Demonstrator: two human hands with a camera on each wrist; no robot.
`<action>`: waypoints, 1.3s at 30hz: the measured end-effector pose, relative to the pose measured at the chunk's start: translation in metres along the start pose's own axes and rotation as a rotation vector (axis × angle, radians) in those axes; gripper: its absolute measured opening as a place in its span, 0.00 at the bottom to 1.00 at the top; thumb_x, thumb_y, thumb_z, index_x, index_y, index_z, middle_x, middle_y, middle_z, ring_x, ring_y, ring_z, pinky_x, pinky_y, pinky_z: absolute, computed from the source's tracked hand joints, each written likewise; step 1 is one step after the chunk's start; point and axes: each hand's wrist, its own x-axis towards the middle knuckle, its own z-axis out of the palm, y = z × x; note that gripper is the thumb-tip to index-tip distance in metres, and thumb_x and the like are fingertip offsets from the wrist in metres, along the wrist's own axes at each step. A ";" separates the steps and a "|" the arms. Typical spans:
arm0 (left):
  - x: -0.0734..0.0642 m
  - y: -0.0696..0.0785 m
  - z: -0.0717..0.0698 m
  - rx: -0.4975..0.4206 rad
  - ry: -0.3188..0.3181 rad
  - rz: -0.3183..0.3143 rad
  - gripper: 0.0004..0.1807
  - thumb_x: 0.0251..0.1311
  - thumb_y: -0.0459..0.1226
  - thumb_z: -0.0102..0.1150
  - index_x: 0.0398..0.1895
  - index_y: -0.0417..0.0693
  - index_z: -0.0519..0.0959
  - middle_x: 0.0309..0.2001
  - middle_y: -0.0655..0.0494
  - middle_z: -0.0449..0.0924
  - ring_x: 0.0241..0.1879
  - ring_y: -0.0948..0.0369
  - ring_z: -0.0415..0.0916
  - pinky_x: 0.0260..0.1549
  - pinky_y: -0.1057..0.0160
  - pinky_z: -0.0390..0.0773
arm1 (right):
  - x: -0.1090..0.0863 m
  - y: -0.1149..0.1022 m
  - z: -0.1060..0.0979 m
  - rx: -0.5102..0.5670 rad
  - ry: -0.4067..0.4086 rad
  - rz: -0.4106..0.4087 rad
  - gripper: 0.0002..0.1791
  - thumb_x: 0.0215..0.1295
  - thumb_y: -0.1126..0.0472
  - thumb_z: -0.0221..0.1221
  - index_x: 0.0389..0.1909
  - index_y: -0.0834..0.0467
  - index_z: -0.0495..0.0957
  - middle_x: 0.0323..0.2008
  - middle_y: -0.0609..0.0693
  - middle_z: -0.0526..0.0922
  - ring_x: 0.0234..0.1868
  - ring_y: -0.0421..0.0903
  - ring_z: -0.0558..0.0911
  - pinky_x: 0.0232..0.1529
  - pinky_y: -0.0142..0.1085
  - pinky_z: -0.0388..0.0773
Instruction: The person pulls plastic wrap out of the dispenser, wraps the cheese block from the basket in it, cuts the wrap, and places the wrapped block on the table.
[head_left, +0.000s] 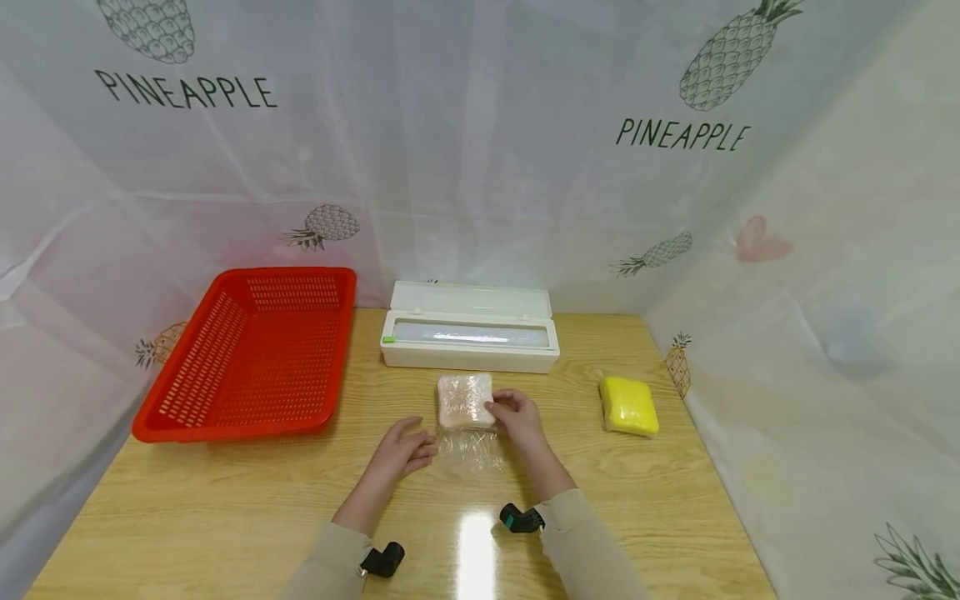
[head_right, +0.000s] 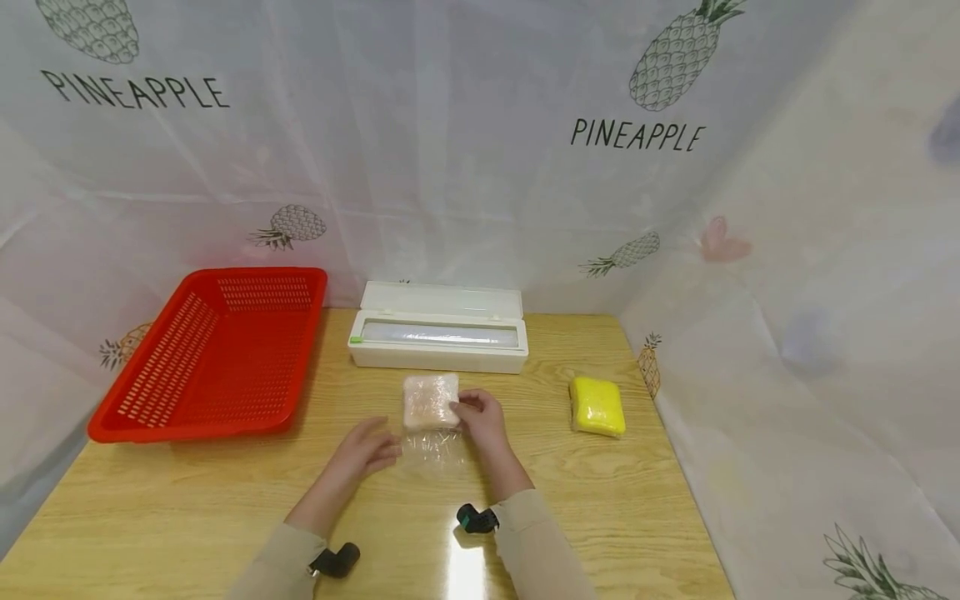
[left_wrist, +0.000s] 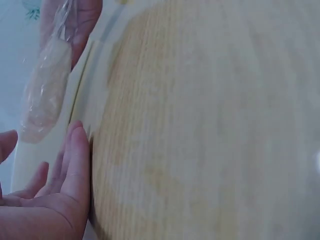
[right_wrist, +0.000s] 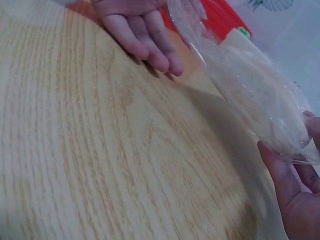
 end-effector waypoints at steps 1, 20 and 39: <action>-0.002 -0.001 0.000 -0.006 0.002 -0.005 0.28 0.69 0.31 0.52 0.69 0.31 0.59 0.46 0.38 0.79 0.37 0.55 0.83 0.38 0.60 0.82 | 0.002 0.003 0.000 0.017 0.022 0.004 0.14 0.62 0.72 0.63 0.47 0.71 0.75 0.41 0.54 0.80 0.28 0.41 0.79 0.27 0.30 0.80; -0.013 -0.012 0.010 -0.115 -0.125 -0.001 0.24 0.60 0.20 0.56 0.58 0.27 0.61 0.35 0.43 0.83 0.36 0.53 0.83 0.38 0.59 0.83 | 0.017 0.012 0.004 0.071 0.075 -0.014 0.16 0.61 0.72 0.63 0.49 0.72 0.74 0.42 0.55 0.79 0.31 0.41 0.81 0.30 0.31 0.81; -0.018 -0.019 0.013 0.079 -0.093 0.075 0.14 0.56 0.19 0.60 0.46 0.23 0.73 0.30 0.39 0.80 0.33 0.54 0.83 0.35 0.61 0.83 | 0.014 0.022 0.001 0.096 0.066 0.039 0.15 0.65 0.70 0.60 0.50 0.73 0.74 0.38 0.52 0.80 0.27 0.40 0.78 0.27 0.29 0.79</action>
